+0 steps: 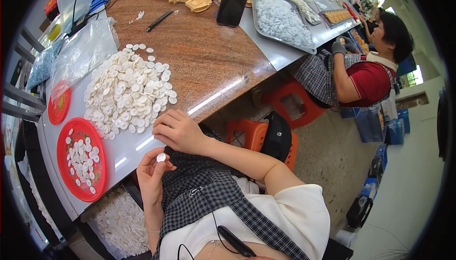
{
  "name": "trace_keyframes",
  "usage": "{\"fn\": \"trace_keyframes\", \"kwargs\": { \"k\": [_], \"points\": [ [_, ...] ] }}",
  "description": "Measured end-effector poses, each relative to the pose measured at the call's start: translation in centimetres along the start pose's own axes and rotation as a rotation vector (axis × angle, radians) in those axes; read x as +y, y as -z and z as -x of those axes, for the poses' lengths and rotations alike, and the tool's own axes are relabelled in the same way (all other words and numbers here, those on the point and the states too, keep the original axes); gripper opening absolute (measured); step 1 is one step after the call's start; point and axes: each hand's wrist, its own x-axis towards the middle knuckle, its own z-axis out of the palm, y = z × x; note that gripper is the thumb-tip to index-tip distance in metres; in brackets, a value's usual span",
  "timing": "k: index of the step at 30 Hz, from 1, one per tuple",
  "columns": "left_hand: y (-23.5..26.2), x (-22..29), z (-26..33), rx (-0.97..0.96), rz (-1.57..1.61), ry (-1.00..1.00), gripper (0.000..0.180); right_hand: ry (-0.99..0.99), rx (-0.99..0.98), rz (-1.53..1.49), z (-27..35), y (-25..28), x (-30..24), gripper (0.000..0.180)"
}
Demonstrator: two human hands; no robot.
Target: Inspecting and sorting white plastic circular components from a large pile into a red tray on a factory workbench.
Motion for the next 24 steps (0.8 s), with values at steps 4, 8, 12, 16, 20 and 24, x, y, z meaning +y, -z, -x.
{"fn": "trace_keyframes", "kwargs": {
  "k": [4, 8, 12, 16, 20, 24],
  "points": [
    [-0.3, 0.0, 0.3, -0.002, 0.011, 0.006, 0.029, -0.009, 0.010, 0.019, 0.1, -0.3, -0.1, 0.012],
    [-0.2, 0.2, 0.5, -0.013, 0.006, -0.010, 0.031, -0.020, 0.009, 0.030, 0.2, -0.5, -0.2, 0.011],
    [-0.5, 0.3, 0.8, 0.041, 0.043, -0.050, 0.039, -0.016, -0.002, 0.002, 0.2, -0.5, -0.4, 0.013],
    [-1.0, 1.1, 0.9, 0.079, 0.005, -0.044, 0.038, -0.001, -0.035, -0.003, -0.1, -0.4, -0.2, 0.013],
    [-1.4, 1.0, 0.5, 0.054, 0.007, -0.106, 0.038, -0.015, -0.031, 0.015, -0.3, -0.2, -0.1, 0.014],
    [-1.0, 1.2, 0.6, 0.025, -0.036, -0.114, 0.038, -0.036, -0.080, -0.004, -0.2, -0.2, -0.1, 0.018]
  ]
}}
